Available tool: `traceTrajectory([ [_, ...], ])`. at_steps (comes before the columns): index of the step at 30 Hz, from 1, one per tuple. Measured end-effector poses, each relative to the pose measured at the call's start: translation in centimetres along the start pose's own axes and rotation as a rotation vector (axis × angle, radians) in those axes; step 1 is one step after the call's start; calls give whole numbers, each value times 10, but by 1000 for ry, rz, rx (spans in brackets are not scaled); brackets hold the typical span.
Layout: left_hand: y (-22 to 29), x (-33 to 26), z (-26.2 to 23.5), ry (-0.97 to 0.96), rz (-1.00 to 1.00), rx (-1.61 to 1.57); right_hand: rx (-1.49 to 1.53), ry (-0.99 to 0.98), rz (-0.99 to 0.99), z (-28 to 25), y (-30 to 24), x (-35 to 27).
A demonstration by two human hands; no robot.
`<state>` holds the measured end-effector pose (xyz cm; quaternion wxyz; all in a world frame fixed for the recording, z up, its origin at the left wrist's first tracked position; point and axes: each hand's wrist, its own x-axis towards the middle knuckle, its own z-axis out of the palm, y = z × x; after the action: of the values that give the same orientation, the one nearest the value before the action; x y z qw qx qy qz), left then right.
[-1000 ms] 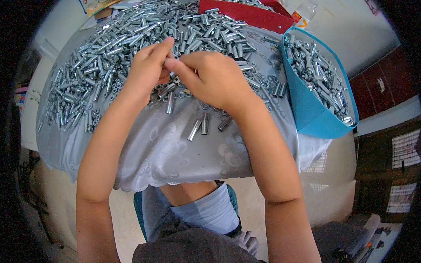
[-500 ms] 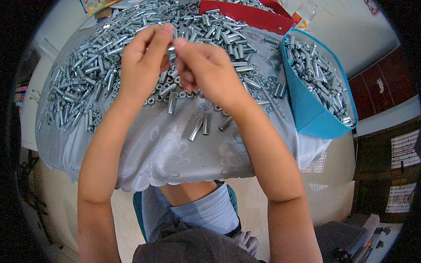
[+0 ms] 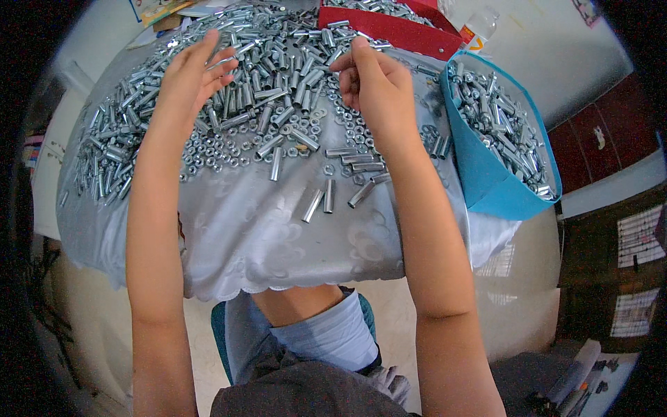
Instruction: The person sits at a table covered with a large pile of metal bolts and washers. They repeatedly pick up a bolt and a washer, thread the washer onto the bolt, and place the assembled unit into a blue plastic bin on the right. The task continues consistently throughout the clip.
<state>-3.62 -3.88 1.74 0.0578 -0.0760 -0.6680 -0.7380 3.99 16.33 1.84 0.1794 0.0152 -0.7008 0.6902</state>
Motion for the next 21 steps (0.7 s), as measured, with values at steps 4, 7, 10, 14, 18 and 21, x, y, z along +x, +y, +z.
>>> traceTrajectory([
  [4,-22,16,-10,207,214,673,-399,-91,-133,-1,15,3],
  [7,-33,7,1,238,601,888,-779,-299,-411,-3,27,0],
  [10,-31,0,7,183,674,810,-928,-315,-652,1,38,1],
  [14,-42,5,9,177,718,747,-1069,-291,-533,3,39,1],
  [18,-41,3,12,164,745,735,-1055,-321,-446,3,44,5],
  [21,-42,1,15,163,701,705,-1071,-330,-422,5,44,6],
])
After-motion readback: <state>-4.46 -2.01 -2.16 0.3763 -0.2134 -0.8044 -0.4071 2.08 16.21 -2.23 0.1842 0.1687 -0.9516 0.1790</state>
